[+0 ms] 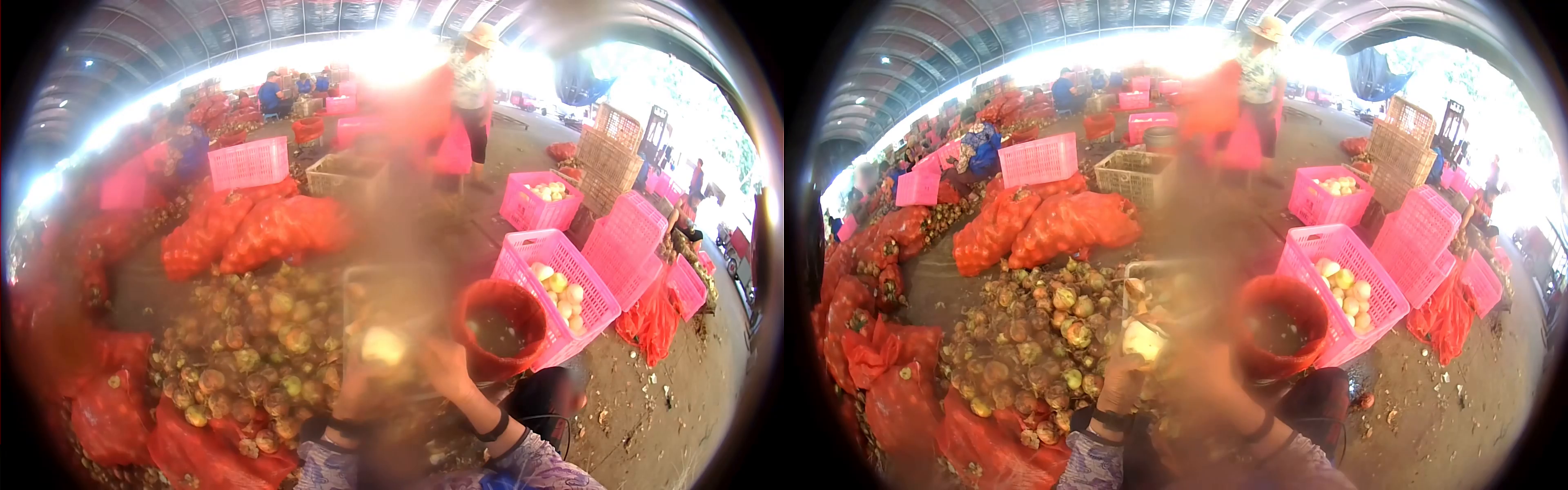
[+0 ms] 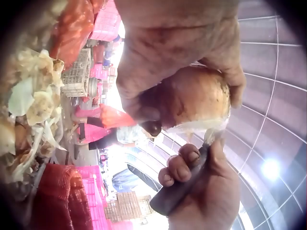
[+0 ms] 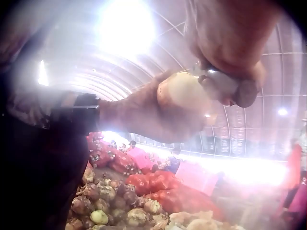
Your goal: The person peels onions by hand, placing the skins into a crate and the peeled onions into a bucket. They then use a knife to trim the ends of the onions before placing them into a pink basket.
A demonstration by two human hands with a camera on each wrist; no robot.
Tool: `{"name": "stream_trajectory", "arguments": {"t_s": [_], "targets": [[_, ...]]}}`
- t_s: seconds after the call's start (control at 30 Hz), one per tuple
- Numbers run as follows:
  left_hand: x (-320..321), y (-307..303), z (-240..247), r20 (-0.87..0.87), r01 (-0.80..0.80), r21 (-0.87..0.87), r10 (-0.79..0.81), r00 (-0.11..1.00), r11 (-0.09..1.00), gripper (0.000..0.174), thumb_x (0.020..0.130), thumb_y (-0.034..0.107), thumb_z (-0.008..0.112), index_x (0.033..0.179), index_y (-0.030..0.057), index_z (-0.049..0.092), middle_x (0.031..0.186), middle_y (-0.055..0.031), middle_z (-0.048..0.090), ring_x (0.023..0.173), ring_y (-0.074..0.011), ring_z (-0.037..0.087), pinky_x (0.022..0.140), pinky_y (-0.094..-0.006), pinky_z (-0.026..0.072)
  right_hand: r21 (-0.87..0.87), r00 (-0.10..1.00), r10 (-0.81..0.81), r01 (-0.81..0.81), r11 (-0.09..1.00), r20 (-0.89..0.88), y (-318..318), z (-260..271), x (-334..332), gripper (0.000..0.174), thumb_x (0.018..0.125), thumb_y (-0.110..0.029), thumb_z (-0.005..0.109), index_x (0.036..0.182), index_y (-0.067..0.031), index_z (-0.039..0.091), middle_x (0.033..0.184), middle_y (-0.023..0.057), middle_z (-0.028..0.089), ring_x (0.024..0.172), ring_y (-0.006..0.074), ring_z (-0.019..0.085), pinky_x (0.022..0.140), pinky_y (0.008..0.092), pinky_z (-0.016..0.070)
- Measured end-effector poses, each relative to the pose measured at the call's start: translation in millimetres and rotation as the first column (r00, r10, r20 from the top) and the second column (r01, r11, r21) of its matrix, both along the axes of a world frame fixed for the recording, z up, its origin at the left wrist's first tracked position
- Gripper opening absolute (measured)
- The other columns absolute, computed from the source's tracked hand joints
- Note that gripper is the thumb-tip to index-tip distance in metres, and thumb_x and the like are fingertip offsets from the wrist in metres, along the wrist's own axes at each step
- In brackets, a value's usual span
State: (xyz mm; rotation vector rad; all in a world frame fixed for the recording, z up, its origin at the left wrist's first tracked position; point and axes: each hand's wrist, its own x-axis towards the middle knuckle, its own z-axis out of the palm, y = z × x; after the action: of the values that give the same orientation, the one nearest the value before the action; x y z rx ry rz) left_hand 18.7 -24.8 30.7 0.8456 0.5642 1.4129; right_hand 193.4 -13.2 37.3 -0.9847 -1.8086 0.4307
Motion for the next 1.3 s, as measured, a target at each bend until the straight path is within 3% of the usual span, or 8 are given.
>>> {"name": "stream_trajectory", "arguments": {"t_s": [0.17,0.33,0.37,0.4,0.47,0.57,0.93,1.3], "targets": [[-2.1,7.2,-16.6,0.016,-0.016,0.02,0.016,1.0,1.0,0.074,0.068,0.02,0.078,0.133,-0.0018,0.051,0.115,-0.0107,0.064,0.103,-0.0207,0.065,0.089,-0.03,0.0537,-0.224,0.996,0.001,-0.02,0.974,-0.085,-3.3,5.2,-2.5,0.026,0.092,-0.006,0.057,0.115,-0.002,0.069,0.07,0.0111,0.063,0.057,0.0226,0.06,0.056,0.0337,0.0497],[-12.6,1.1,-6.9,-0.015,-0.009,0.096,0.011,1.0,0.995,0.071,0.068,0.021,0.079,0.13,-0.0019,0.055,0.119,-0.0117,0.065,0.107,-0.0211,0.065,0.09,-0.0307,0.0539,-0.416,0.813,-0.161,-0.107,0.903,-0.559,31.7,-15.1,24.0,0.011,0.09,-0.004,0.055,0.091,-0.0016,0.066,0.071,0.0112,0.06,0.061,0.0254,0.059,0.056,0.0341,0.0483],[-15.0,5.9,-12.5,0.03,-0.022,0.088,0.02,0.999,0.996,0.07,0.067,0.019,0.079,0.13,-0.0021,0.055,0.119,-0.0116,0.065,0.107,-0.0213,0.064,0.091,-0.0312,0.0539,-0.414,0.814,-0.16,-0.106,0.904,-0.558,32.5,-17.3,31.1,0.011,0.09,-0.004,0.055,0.091,-0.0016,0.066,0.071,0.0112,0.06,0.061,0.0254,0.059,0.056,0.0341,0.0483],[-16.1,7.5,-17.3,0.08,-0.039,0.074,0.033,0.996,0.996,0.07,0.066,0.017,0.079,0.129,-0.0023,0.055,0.119,-0.0114,0.065,0.108,-0.0216,0.064,0.091,-0.0317,0.0539,-0.175,0.975,-0.06,0.022,0.984,-0.213,30.3,-14.0,35.2,0.011,0.087,-0.003,0.055,0.09,-0.0025,0.066,0.072,0.0113,0.06,0.064,0.0278,0.059,0.057,0.0356,0.0481],[-17.3,7.1,-11.8,0.108,-0.034,0.061,0.027,0.994,0.998,0.07,0.066,0.015,0.078,0.129,-0.0023,0.055,0.119,-0.0109,0.065,0.108,-0.0215,0.064,0.092,-0.032,0.0538,0.304,0.954,-0.051,-0.043,0.952,0.295,17.5,10.5,22.7,0.024,0.08,-0.001,0.056,0.101,-0.0044,0.067,0.076,0.0121,0.061,0.067,0.0314,0.061,0.058,0.0402,0.0477],[-15.9,3.8,-4.0,0.078,-0.016,0.041,0.013,0.997,0.999,0.069,0.065,0.011,0.076,0.129,-0.0023,0.056,0.119,-0.0099,0.065,0.107,-0.0212,0.064,0.092,-0.032,0.0536,0.24,0.863,-0.143,0.027,0.97,0.484,-5.9,20.8,-3.6,0.04,0.076,-0.002,0.057,0.115,-0.0071,0.065,0.079,0.0133,0.063,0.07,0.0336,0.062,0.061,0.0442,0.048],[-18.5,10.3,-16.5,-0.106,0.037,0.072,-0.03,0.994,0.997,0.07,0.065,0.003,0.071,0.132,-0.0041,0.054,0.114,-0.0093,0.066,0.104,-0.0196,0.066,0.092,-0.0315,0.0537,0.33,0.896,-0.189,0.051,0.943,0.402,0.4,15.2,-3.7,0.047,0.074,-0.006,0.062,0.121,-0.0115,0.065,0.076,0.0103,0.063,0.064,0.0323,0.062,0.057,0.0431,0.0487],[-13.1,9.4,-11.6,-0.152,0.051,0.115,-0.033,0.988,0.992,0.08,0.063,0.006,0.073,0.139,-0.0047,0.05,0.12,-0.0116,0.065,0.108,-0.0209,0.066,0.095,-0.0321,0.0537,-0.053,0.999,0.05,-0.051,0.997,-0.018,0.7,-0.6,6.6,0.037,0.089,-0.003,0.058,0.126,-0.0042,0.067,0.071,0.0093,0.063,0.055,0.0159,0.059,0.054,0.0312,0.0495]]}}
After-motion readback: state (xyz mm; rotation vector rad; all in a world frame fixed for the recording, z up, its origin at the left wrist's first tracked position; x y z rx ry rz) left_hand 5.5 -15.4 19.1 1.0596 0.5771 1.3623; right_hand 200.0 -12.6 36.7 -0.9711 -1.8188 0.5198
